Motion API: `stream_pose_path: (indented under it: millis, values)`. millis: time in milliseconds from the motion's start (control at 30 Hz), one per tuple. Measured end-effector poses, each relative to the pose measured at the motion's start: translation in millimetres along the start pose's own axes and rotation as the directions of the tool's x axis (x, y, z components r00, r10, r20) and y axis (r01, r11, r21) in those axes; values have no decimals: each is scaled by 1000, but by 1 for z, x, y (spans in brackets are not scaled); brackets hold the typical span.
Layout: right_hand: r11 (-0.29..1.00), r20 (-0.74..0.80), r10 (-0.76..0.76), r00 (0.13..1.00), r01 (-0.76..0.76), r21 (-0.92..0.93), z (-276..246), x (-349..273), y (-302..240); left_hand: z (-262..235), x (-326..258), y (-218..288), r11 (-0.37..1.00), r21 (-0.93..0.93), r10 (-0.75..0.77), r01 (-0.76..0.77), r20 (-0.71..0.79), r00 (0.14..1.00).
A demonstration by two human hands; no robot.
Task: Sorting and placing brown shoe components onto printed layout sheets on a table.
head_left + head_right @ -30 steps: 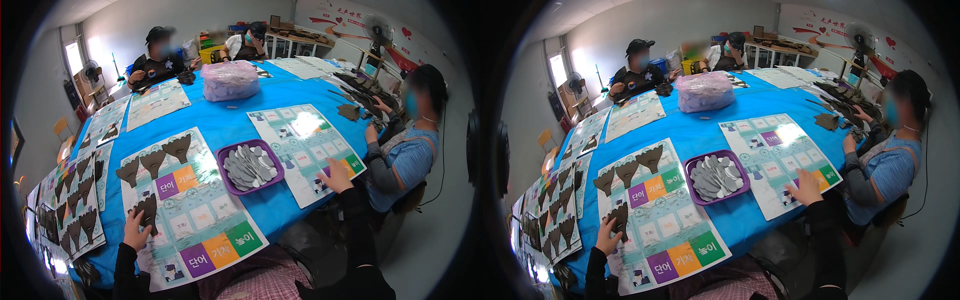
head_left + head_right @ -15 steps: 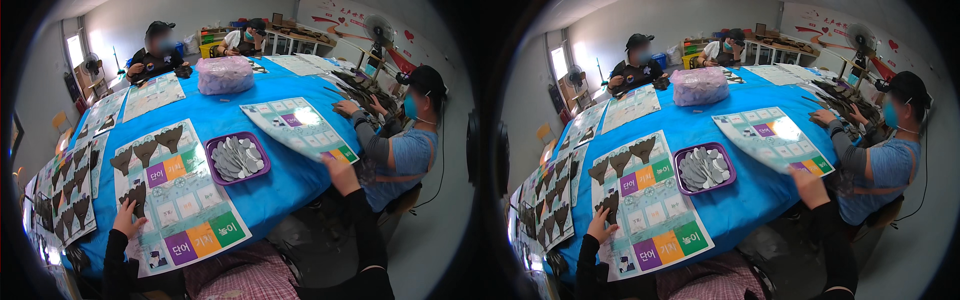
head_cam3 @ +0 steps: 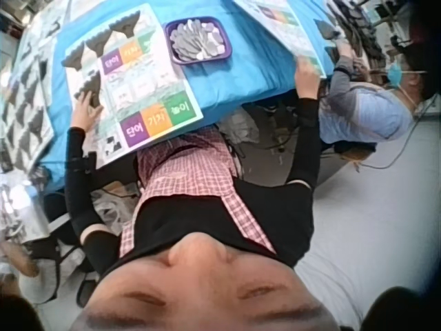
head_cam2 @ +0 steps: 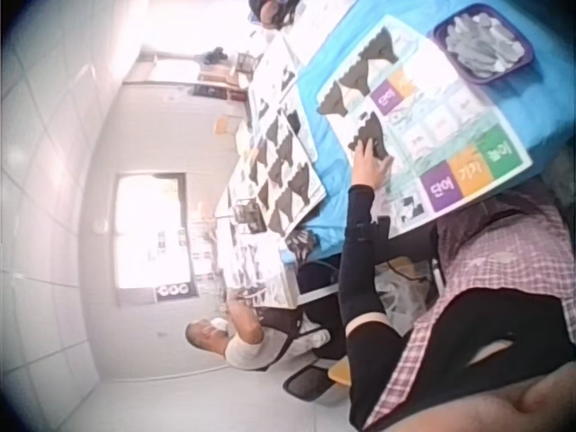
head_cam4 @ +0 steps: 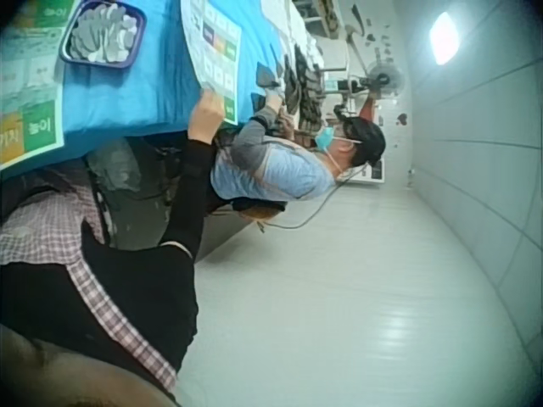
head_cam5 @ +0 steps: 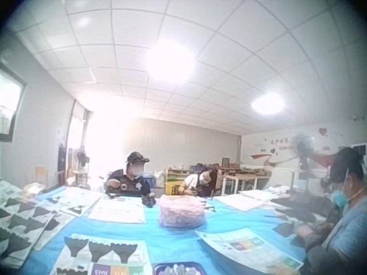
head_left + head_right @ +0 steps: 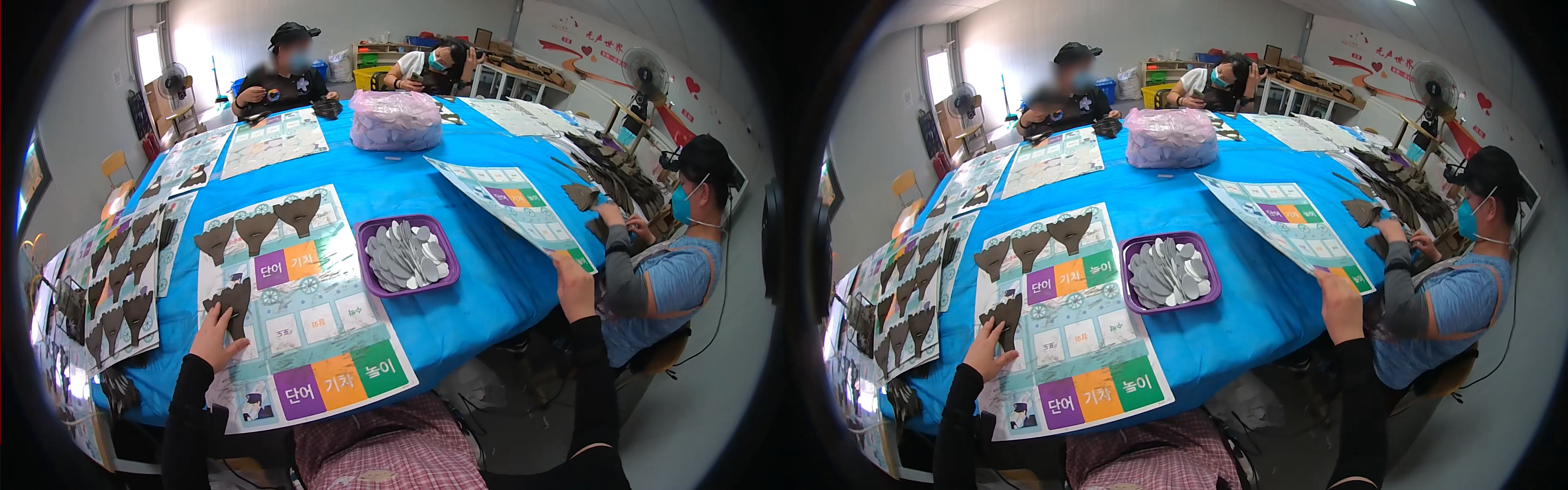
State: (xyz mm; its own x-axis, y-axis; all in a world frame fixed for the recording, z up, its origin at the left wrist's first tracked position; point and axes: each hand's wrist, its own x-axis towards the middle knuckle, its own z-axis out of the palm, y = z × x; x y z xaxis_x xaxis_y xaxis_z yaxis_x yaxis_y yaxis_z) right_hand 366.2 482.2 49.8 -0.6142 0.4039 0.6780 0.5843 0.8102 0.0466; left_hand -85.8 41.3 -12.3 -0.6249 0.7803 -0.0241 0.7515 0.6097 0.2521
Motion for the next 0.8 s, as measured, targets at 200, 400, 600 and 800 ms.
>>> stream_pose_path:
  millis: [200,400,600,800]
  values:
    - [985,193,-129,973,102,140,30,-18,-14,-6,-11,-2,998,11,-65,65,-18,998]
    - [989,475,-90,875,21,149,32,-34,-27,3,-4,-1,999,20,28,-27,-60,998]
    - [707,243,-464,852,190,682,9,72,-180,13,-11,4,995,75,72,-68,-49,996]
    - [379,52,-843,536,522,764,109,148,-342,-14,12,-12,996,-41,80,-81,-8,997]
